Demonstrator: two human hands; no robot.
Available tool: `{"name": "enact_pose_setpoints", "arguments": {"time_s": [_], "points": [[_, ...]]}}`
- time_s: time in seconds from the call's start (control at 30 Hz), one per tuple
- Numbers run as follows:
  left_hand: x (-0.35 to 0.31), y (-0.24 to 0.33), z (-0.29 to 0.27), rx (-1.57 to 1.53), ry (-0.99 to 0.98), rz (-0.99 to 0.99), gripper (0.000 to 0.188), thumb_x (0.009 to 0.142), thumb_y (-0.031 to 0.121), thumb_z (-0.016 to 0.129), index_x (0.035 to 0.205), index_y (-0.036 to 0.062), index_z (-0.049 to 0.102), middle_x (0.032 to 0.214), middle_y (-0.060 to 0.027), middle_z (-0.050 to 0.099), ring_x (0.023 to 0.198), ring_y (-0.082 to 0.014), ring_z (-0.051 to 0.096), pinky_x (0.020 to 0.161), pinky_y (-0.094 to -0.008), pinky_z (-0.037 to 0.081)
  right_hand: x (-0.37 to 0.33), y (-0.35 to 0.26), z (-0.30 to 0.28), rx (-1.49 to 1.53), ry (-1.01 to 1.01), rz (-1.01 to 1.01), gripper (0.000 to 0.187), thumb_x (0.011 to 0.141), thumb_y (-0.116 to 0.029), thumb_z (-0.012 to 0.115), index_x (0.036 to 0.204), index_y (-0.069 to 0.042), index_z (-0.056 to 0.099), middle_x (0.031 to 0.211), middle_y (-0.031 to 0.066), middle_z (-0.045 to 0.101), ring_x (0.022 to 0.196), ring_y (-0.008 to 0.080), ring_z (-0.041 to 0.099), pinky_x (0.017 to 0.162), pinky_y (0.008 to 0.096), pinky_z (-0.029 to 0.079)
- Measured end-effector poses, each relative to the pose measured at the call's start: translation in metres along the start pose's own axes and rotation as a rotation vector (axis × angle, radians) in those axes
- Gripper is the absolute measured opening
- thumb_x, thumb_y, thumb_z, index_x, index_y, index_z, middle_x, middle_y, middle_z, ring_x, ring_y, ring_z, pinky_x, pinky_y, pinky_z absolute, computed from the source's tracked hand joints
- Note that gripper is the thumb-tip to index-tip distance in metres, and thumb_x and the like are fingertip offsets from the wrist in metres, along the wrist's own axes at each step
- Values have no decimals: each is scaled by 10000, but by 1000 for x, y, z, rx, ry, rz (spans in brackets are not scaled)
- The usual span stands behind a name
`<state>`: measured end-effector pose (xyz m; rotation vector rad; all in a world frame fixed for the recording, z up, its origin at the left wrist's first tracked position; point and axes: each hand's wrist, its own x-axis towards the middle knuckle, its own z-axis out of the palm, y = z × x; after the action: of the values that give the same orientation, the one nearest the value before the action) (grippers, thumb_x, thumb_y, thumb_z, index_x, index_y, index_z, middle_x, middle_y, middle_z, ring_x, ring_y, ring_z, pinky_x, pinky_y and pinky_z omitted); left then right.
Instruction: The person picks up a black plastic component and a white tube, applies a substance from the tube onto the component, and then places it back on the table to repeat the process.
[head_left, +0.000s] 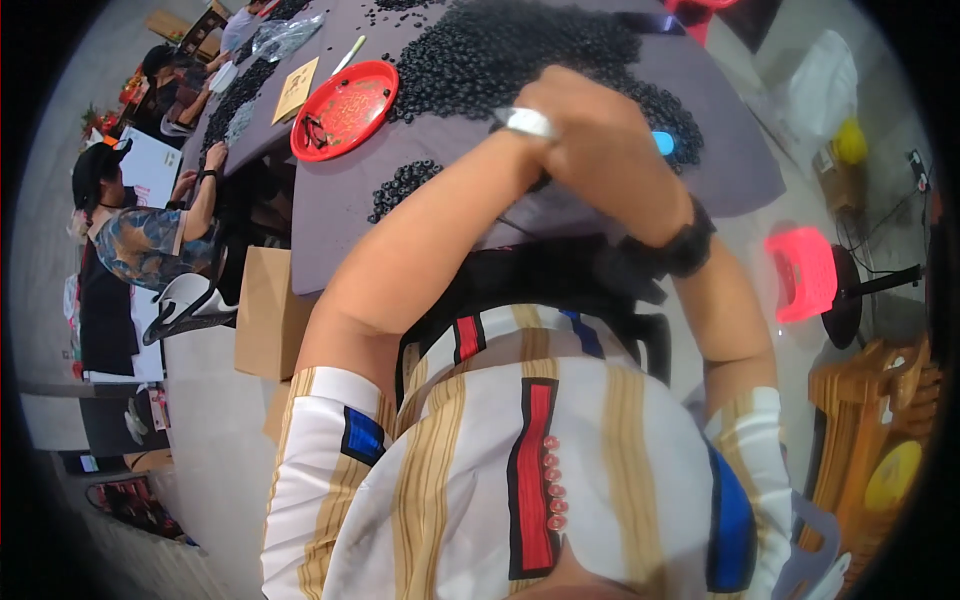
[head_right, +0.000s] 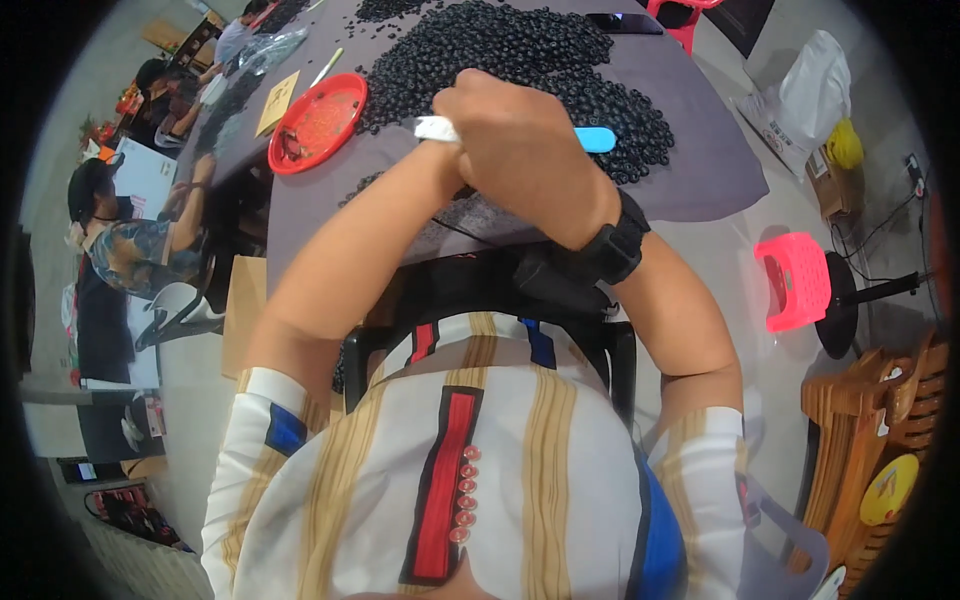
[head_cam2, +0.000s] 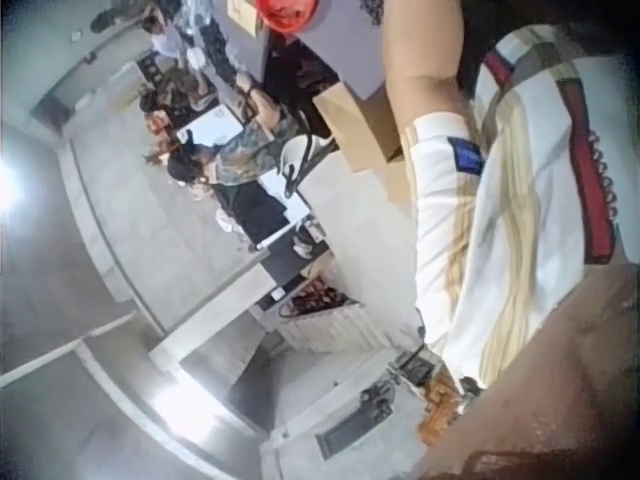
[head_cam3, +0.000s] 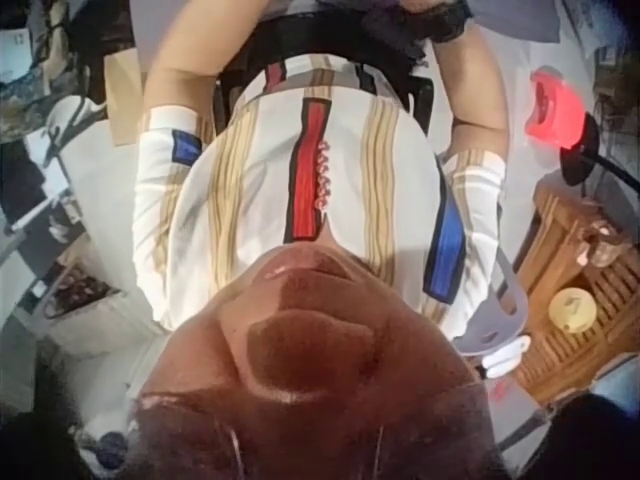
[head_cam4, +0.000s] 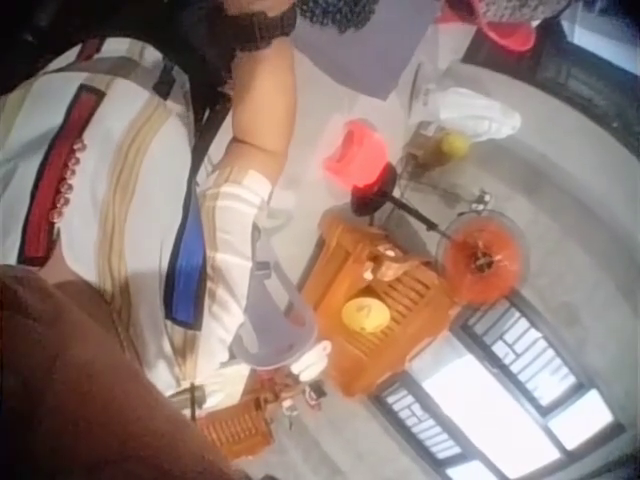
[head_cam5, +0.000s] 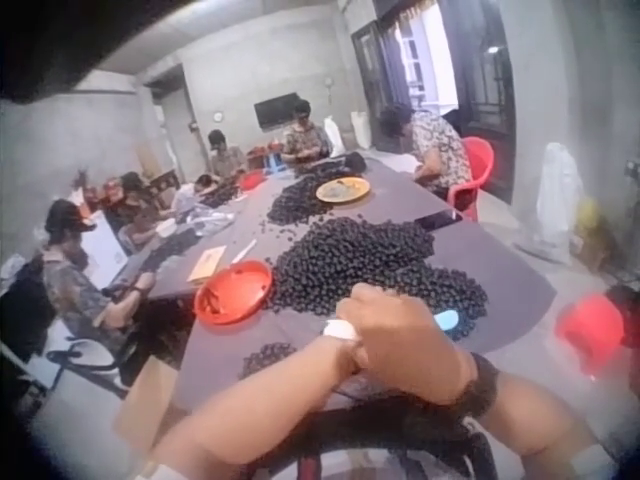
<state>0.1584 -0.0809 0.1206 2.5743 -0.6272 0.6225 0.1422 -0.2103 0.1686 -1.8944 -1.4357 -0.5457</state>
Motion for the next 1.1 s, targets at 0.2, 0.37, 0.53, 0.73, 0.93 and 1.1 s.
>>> {"name": "enact_pose_setpoints", "arguments": {"time_s": [0.2,0.37,0.53,0.73,0.93,1.1], "points": [[-3,-7,-13,-612,28,-230,176,820,188,639,926,47,626,924,-96,645,865,-255,624,739,-355,497,-11,2,-19,213,145,5,199,728,-59,708,918,-30,656,858,109,620,772,274,599,698,320,476],[-29,-37,-23,-1737,418,-945,214,939,199,532,1034,21,604,947,-80,660,812,-200,633,707,-309,526,-51,-2,-13,423,166,338,233,770,-59,719,988,-27,642,848,49,616,801,136,576,731,268,459],[-47,-45,-23,-1787,922,-882,153,939,181,523,967,57,608,841,-39,629,757,-175,609,682,-302,518,-74,-8,30,776,-151,566,304,758,-109,735,1017,-4,614,858,40,611,820,118,565,777,265,456],[-58,-41,-22,-1596,1060,-858,134,926,179,551,963,68,616,810,-19,618,732,-144,596,666,-269,506,-68,-16,60,939,-499,710,237,806,-220,726,820,1,640,670,4,587,563,71,531,522,236,424],[-69,-39,-9,-1297,1004,-798,172,940,166,536,994,25,618,833,-57,644,696,-135,607,619,-243,510,-70,-10,72,1125,-394,765,259,824,-243,700,725,-12,634,595,-6,574,459,48,466,438,220,360],[-69,-51,8,-1216,927,-831,208,946,184,543,1019,4,617,845,-69,654,683,-124,605,601,-233,505,-73,0,69,1127,-431,791,247,837,-240,683,746,-13,643,617,-2,593,465,48,471,441,222,372]]}}
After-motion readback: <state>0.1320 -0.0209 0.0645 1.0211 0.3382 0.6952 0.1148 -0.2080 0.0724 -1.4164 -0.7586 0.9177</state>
